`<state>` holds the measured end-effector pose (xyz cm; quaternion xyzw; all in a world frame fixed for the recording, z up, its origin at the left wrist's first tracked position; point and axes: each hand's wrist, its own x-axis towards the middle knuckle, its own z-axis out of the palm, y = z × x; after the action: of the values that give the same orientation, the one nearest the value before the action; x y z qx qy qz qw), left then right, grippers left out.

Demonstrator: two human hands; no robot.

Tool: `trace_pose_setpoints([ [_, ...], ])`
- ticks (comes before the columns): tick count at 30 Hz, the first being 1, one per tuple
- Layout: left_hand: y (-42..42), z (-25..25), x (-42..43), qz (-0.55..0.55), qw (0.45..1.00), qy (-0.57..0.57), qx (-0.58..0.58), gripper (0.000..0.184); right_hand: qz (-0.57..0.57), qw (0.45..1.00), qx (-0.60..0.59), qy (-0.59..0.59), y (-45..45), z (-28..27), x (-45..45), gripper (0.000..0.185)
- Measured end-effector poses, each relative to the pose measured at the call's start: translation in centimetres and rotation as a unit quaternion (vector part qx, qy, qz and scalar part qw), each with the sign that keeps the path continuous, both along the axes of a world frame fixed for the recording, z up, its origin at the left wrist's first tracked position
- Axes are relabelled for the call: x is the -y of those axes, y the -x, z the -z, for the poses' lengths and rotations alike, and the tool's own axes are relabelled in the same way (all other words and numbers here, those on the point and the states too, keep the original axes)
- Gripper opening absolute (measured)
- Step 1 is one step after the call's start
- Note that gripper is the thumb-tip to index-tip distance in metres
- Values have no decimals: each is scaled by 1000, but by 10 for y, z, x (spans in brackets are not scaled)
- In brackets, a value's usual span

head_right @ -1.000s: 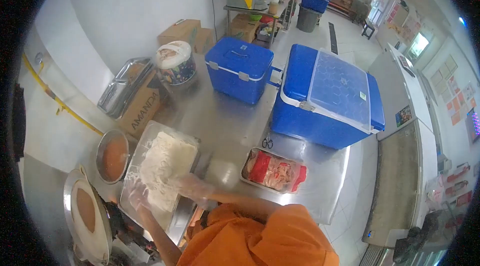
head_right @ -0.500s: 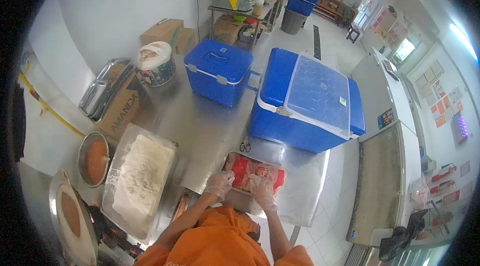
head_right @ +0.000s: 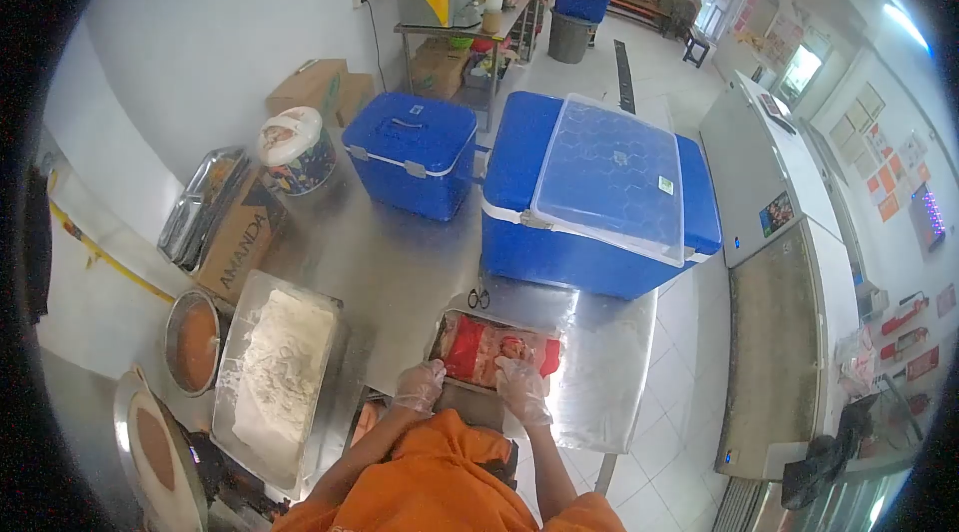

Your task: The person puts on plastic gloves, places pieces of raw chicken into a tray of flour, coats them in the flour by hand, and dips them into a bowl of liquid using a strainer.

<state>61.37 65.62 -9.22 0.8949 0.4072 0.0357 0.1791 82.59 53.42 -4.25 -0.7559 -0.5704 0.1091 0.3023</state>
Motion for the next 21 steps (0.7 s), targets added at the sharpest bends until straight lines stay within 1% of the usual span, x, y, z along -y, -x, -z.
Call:
trace_pose_setpoints([
  [1,1,5,0,1,1000,-5,-1,16,-15,1000,8,-4,-1,-5,-5,22],
  [2,3,9,-1,1,1000,-11,-3,16,-24,1000,-8,-11,-2,-4,-9,22],
  [4,4,1,1,-4,1000,-17,-26,17,-44,998,-42,-25,-3,2,-18,22],
  [5,4,-3,3,-6,999,-19,-37,17,-53,998,-26,-14,-3,5,-22,21],
  [7,6,6,3,-20,999,-21,-39,17,-70,997,9,9,-1,8,-29,21],
  [10,11,14,8,-59,998,-27,-28,15,-96,994,38,-27,3,5,-34,22],
  [11,11,15,9,-74,997,-30,-22,15,-95,994,30,-52,4,13,-35,23],
  [12,11,0,11,-88,995,-22,-38,15,-94,992,22,-77,6,27,-36,23],
  [13,12,-29,14,-102,993,-14,-54,15,-92,990,15,-101,8,36,-37,24],
  [14,11,-45,15,-116,991,-5,-70,16,-104,990,-3,-99,9,34,-39,24],
  [16,21,-27,11,-155,985,-9,-75,18,-125,987,-41,-94,15,21,-44,24],
  [17,28,-15,10,-175,981,-10,-78,20,-129,990,-31,-51,18,20,-44,23],
  [20,43,-8,5,-199,975,-15,-93,26,-175,981,-30,-82,26,76,-51,24],
  [21,43,-12,3,-221,971,-1,-89,28,-186,980,-42,-50,30,67,-56,25],
])
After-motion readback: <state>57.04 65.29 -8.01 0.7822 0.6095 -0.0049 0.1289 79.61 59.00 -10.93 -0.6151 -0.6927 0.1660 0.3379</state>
